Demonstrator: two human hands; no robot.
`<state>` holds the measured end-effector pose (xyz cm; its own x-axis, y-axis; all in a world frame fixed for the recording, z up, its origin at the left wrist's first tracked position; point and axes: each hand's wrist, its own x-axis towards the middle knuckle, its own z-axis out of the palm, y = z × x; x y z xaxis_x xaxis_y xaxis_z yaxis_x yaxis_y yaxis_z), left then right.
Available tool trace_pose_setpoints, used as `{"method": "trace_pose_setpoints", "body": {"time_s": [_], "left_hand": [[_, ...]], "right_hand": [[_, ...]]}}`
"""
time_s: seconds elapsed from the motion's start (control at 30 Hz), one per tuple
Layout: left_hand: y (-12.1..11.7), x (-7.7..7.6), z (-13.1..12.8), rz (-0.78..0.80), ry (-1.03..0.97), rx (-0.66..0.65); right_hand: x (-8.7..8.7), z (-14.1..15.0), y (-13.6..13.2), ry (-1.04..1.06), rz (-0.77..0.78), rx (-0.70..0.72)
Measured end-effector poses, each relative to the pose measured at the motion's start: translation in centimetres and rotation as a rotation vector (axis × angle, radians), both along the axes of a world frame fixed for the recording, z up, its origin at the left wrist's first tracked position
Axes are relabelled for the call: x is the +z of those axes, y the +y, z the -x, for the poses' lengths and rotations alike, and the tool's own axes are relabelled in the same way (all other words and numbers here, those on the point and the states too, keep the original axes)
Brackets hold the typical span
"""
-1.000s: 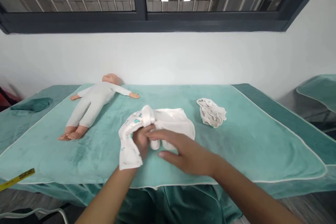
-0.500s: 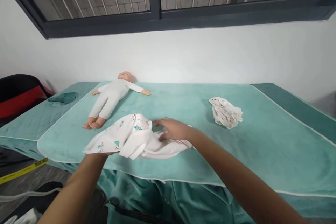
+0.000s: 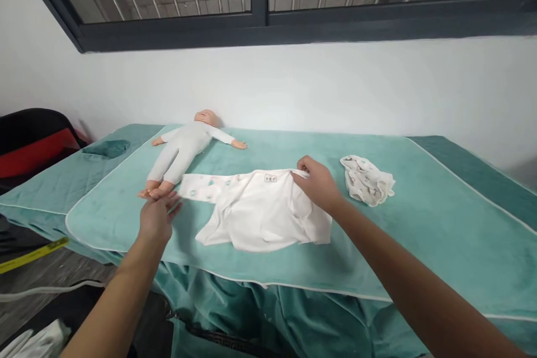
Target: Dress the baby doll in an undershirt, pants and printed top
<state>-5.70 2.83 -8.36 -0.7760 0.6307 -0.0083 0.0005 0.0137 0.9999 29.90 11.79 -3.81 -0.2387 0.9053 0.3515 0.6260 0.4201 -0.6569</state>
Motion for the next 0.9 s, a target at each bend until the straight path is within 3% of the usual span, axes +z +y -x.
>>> {"method": "trace_pose_setpoints", "body": {"time_s": [0.1, 0.23, 0.37, 0.43, 0.53, 0.7, 0.8, 0.9], "left_hand": [[0.5, 1.0, -3.2, -0.055, 0.276, -0.016], [2.2, 3.9, -9.6, -0.059, 0.736, -0.670], [5.1, 6.8, -13.5, -0.041, 0.963, -0.985], [6.1, 8.2, -14.2, -0.049, 1.030, -0.985], [6.2, 10.4, -14.9, -0.222, 1.101, -0.823], [4.0, 14.3, -16.6, -0.527, 1.187, -0.695], [3.7, 15.9, -16.8, -0.516, 1.243, -0.612], [4.5, 16.7, -15.8, -0.357, 1.328, -0.501]], "right_hand": [[1.2, 0.1, -0.5, -0.098, -0.041, 0.036], [3.0, 0.8, -1.6, -0.230, -0.112, 0.147], [6.2, 0.0, -2.7, -0.411, -0.230, 0.152], [8.2, -0.9, -3.3, -0.517, -0.272, 0.083], [10.5, -1.6, -4.1, -0.580, -0.299, -0.065], [11.7, 0.8, -4.5, -0.488, -0.259, -0.096], [12.2, 2.1, -3.8, -0.511, -0.311, -0.161], [13.1, 2.0, -2.4, -0.525, -0.387, -0.274]]}}
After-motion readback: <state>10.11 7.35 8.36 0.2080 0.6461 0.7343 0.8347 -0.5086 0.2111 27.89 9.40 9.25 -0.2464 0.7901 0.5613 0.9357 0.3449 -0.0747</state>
